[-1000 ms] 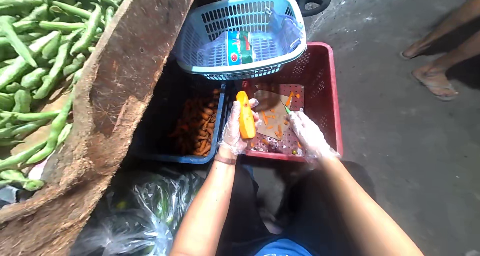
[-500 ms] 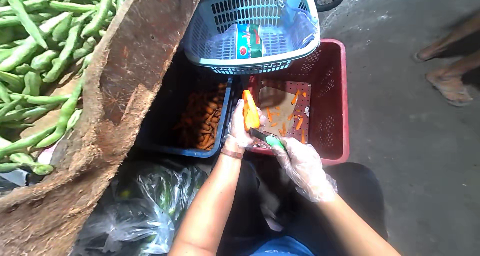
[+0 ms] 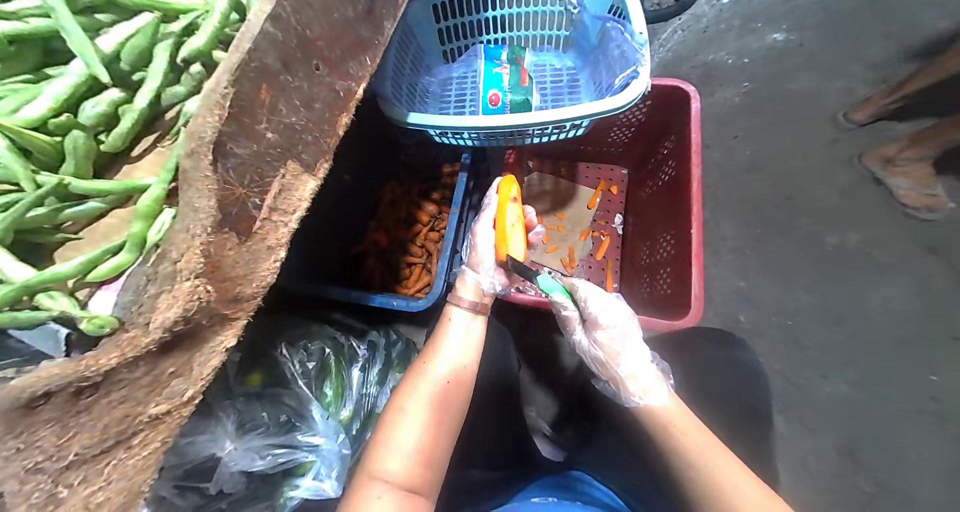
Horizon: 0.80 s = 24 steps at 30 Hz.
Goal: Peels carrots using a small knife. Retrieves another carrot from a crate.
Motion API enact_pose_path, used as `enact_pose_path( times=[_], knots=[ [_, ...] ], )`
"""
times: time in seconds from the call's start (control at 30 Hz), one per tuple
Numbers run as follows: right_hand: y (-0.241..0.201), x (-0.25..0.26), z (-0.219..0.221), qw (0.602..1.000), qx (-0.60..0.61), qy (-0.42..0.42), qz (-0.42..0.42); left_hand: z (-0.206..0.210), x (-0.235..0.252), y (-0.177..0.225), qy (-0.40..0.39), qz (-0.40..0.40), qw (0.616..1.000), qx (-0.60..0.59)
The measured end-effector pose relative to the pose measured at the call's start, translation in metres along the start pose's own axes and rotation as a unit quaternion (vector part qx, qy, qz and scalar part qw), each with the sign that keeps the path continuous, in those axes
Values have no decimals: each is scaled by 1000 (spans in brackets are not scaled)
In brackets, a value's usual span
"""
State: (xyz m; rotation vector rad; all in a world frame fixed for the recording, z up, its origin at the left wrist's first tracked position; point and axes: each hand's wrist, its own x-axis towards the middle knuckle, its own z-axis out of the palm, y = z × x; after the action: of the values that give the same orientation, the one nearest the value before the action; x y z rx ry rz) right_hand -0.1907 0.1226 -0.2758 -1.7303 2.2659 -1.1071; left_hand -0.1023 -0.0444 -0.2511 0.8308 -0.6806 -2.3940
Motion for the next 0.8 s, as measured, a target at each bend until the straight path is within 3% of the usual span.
enact_pose_path(
  times=[0.6, 0.8],
  knots=[
    [-1, 9, -3, 999, -40, -15, -2, -4, 8, -3, 31, -36, 999, 0],
    [-2, 15, -4, 999, -12, -38, 8, -4, 8, -3, 59, -7, 998, 25]
  ],
)
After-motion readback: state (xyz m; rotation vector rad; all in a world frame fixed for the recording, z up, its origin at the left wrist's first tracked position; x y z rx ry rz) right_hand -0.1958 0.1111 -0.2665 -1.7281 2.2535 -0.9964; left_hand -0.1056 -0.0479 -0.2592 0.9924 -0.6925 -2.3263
